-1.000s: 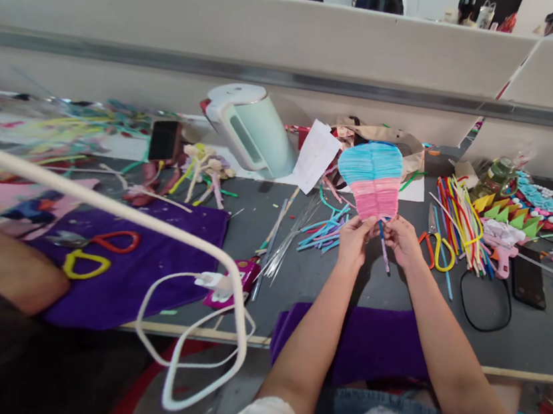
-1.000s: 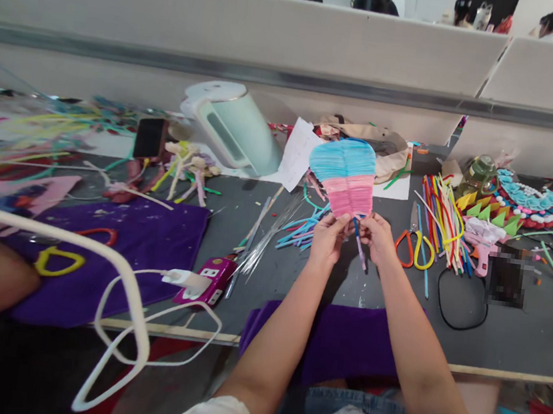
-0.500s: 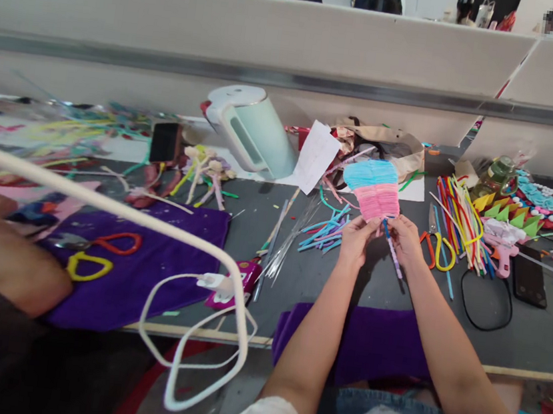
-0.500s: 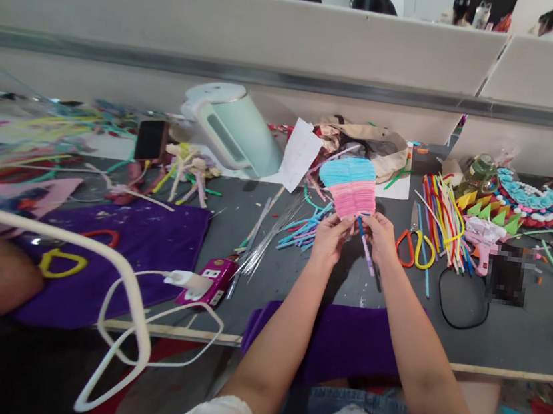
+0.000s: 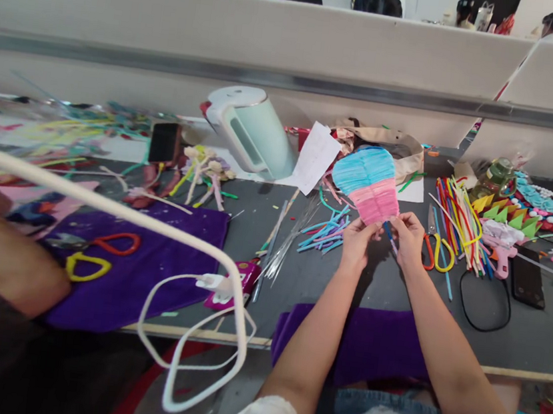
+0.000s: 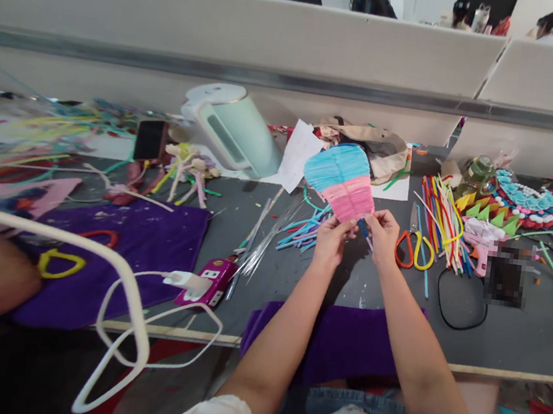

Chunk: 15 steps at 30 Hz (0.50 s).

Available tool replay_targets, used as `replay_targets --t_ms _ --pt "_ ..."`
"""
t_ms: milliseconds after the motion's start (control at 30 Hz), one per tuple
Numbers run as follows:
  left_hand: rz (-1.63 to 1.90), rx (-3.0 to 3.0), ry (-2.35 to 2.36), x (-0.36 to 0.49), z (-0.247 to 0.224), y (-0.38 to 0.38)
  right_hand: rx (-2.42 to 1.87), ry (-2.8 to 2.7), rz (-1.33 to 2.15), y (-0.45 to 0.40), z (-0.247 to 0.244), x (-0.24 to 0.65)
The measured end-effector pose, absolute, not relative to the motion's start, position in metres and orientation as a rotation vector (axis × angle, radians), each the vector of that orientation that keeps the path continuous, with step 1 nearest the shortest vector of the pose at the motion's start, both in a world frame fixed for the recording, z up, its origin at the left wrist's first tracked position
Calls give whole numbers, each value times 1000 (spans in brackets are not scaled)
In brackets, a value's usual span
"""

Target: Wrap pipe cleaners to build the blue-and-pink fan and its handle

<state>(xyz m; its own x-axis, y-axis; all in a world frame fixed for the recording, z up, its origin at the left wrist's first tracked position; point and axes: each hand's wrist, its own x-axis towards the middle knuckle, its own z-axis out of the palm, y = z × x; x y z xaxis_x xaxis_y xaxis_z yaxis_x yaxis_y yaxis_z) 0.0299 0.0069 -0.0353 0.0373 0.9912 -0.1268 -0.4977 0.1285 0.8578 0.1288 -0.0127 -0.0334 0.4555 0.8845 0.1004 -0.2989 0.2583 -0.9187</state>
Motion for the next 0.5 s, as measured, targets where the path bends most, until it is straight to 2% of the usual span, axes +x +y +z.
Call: replay_targets --t_ms 167,367,500 --pt "1286 725 844 30 -34 6 -1060 -670 970 -12 -33 133" --pt "1170 798 827 26 -37 8 -1166 -903 649 -16 -24 140" --pt "1149 912 852 23 -40 10 -1153 -917 694 -15 -27 145"
